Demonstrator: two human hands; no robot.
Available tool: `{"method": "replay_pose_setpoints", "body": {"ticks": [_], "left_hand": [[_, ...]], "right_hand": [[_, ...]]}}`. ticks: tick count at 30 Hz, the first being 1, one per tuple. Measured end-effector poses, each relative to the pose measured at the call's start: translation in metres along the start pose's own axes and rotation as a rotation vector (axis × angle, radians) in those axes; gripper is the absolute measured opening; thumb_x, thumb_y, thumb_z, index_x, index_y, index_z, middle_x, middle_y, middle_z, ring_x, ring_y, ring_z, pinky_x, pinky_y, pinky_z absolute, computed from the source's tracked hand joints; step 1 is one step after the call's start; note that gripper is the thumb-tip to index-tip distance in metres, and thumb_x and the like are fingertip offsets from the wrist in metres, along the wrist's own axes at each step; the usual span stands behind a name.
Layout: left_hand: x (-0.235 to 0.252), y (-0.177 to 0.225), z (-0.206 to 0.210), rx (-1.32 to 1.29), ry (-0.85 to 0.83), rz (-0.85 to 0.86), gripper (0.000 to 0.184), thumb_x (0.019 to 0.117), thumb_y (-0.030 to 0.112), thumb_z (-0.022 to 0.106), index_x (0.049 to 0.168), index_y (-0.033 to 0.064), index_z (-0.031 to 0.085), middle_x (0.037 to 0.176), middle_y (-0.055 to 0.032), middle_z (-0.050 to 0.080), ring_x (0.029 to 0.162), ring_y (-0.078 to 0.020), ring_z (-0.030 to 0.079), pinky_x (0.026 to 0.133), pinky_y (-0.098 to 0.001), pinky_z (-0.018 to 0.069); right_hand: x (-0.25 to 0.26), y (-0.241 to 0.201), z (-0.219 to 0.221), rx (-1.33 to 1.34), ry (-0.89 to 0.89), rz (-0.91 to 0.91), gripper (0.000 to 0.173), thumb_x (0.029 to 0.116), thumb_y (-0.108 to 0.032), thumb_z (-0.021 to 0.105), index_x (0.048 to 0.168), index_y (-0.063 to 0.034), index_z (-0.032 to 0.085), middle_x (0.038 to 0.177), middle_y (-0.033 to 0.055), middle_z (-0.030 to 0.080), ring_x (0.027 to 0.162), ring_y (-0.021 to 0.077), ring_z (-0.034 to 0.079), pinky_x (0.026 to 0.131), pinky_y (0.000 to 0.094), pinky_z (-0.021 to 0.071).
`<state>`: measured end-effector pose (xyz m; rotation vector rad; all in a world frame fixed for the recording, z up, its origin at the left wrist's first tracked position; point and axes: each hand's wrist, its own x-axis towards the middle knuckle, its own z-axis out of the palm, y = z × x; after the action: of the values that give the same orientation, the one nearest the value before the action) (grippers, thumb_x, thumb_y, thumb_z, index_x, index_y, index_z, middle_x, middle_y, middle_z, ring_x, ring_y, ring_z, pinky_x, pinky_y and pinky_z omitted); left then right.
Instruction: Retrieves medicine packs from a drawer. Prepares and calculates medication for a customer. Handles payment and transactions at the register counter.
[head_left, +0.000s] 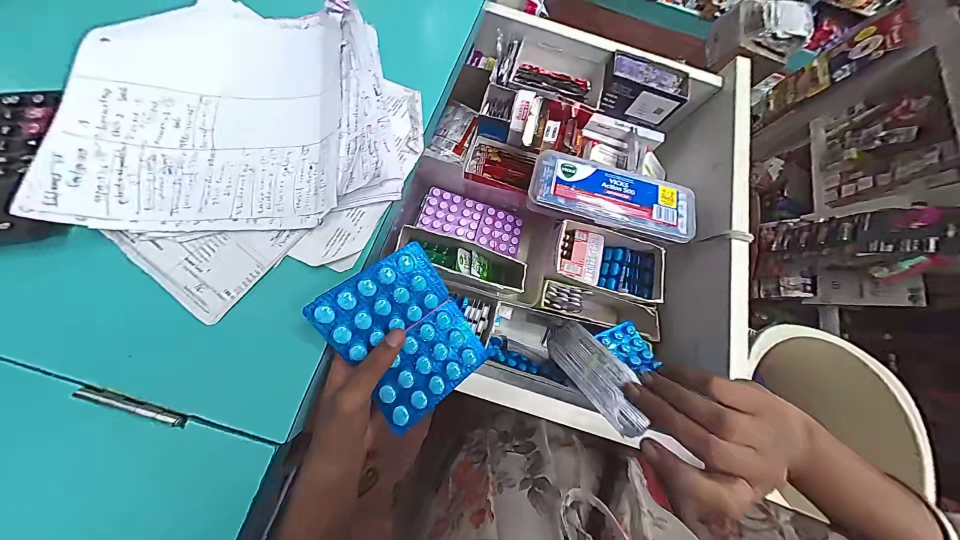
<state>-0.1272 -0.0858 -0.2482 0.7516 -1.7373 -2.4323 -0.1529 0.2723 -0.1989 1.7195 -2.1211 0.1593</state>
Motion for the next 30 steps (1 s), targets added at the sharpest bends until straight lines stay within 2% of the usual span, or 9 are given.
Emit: {"method": "replay_pose_setpoints", "body": {"ticks": [1, 3, 5, 15, 21, 23, 25, 28, 30], "left_hand": [[0.0, 0.0, 0.0, 0.01, 0.004, -0.009, 0.038, 0.0912, 0.02, 0.064, 0.124, 0.0073, 0.048, 0.094, 0.0043, 0.075, 0.084, -0.0087, 0.075, 0.074, -0.0275, 0.0649], [0.001, 0.001, 0.0, 0.015, 0.005, -0.024, 0.041, 0.0902, 0.021, 0.065, 0.125, 0.0072, 0.048, 0.095, 0.0033, 0.075, 0.084, -0.0096, 0.075, 0.074, -0.0284, 0.0652], [0.002, 0.001, 0.0, 0.018, 0.0, -0.038, 0.045, 0.0886, 0.022, 0.067, 0.126, 0.007, 0.047, 0.095, 0.0028, 0.075, 0.084, -0.0099, 0.075, 0.073, -0.0284, 0.0653], [0.005, 0.001, -0.001, -0.008, -0.032, -0.048, 0.041, 0.0901, 0.022, 0.065, 0.124, 0.0064, 0.048, 0.095, -0.0008, 0.076, 0.083, -0.012, 0.076, 0.073, -0.0305, 0.0654], [-0.001, 0.001, -0.001, -0.043, -0.038, 0.003, 0.04, 0.0824, 0.012, 0.069, 0.118, 0.0072, 0.051, 0.093, 0.0004, 0.076, 0.082, -0.0112, 0.076, 0.073, -0.0304, 0.0652], [-0.004, 0.001, 0.0, -0.036, -0.02, 0.054, 0.04, 0.0808, 0.009, 0.069, 0.116, 0.0073, 0.051, 0.092, 0.0021, 0.076, 0.082, -0.0099, 0.075, 0.073, -0.0297, 0.065], [-0.007, 0.0, 0.002, -0.005, -0.029, 0.149, 0.04, 0.0818, 0.008, 0.073, 0.116, 0.0087, 0.051, 0.094, 0.0045, 0.076, 0.085, -0.0089, 0.075, 0.077, -0.0295, 0.0646], [-0.008, -0.003, 0.001, 0.094, -0.103, 0.295, 0.043, 0.083, 0.011, 0.079, 0.118, 0.0131, 0.054, 0.1, 0.008, 0.075, 0.092, -0.0079, 0.074, 0.083, -0.029, 0.0636], [-0.005, -0.003, 0.001, 0.132, -0.156, 0.364, 0.039, 0.0828, 0.011, 0.081, 0.117, 0.0175, 0.063, 0.103, 0.009, 0.076, 0.095, -0.0072, 0.074, 0.087, -0.0282, 0.0626]], "right_hand": [[-0.001, -0.006, -0.004, -0.024, 0.033, 0.028, 0.02, 0.1029, -0.004, 0.053, 0.123, -0.0053, 0.056, 0.11, 0.0106, 0.066, 0.104, 0.0202, 0.064, 0.1, 0.0351, 0.0469], [-0.002, -0.014, -0.009, -0.063, 0.085, 0.081, 0.014, 0.1017, -0.002, 0.054, 0.112, -0.0042, 0.062, 0.1, 0.0072, 0.068, 0.092, 0.0172, 0.065, 0.096, 0.032, 0.0483], [-0.005, -0.023, -0.013, -0.086, 0.099, 0.152, 0.01, 0.1033, -0.003, 0.051, 0.105, -0.0062, 0.06, 0.095, 0.0059, 0.066, 0.087, 0.0162, 0.064, 0.094, 0.0305, 0.0494], [-0.016, -0.033, -0.015, -0.132, 0.153, 0.27, 0.006, 0.1055, -0.006, 0.049, 0.104, -0.0083, 0.055, 0.099, 0.0061, 0.062, 0.094, 0.0159, 0.062, 0.097, 0.0294, 0.0465], [-0.018, -0.033, -0.01, -0.138, 0.166, 0.281, 0.006, 0.1053, -0.006, 0.049, 0.103, -0.0091, 0.054, 0.101, 0.0068, 0.062, 0.096, 0.017, 0.062, 0.097, 0.0308, 0.0453], [-0.02, -0.034, -0.004, -0.111, 0.188, 0.405, 0.002, 0.1068, -0.013, 0.049, 0.108, -0.0126, 0.051, 0.109, 0.0067, 0.06, 0.106, 0.0176, 0.061, 0.101, 0.0326, 0.0421], [-0.021, -0.033, 0.006, -0.023, 0.241, 0.612, 0.012, 0.1051, -0.022, 0.054, 0.114, -0.0156, 0.05, 0.114, 0.0068, 0.061, 0.111, 0.0209, 0.059, 0.101, 0.0357, 0.0411], [-0.02, -0.032, 0.016, 0.104, 0.334, 0.845, 0.02, 0.0977, -0.026, 0.062, 0.112, -0.0138, 0.057, 0.11, 0.0074, 0.067, 0.108, 0.0202, 0.062, 0.098, 0.0336, 0.046], [-0.022, -0.033, 0.017, 0.143, 0.349, 0.896, 0.021, 0.0955, -0.025, 0.064, 0.11, -0.0119, 0.057, 0.109, 0.0074, 0.068, 0.108, 0.0181, 0.063, 0.096, 0.0297, 0.048]]}}
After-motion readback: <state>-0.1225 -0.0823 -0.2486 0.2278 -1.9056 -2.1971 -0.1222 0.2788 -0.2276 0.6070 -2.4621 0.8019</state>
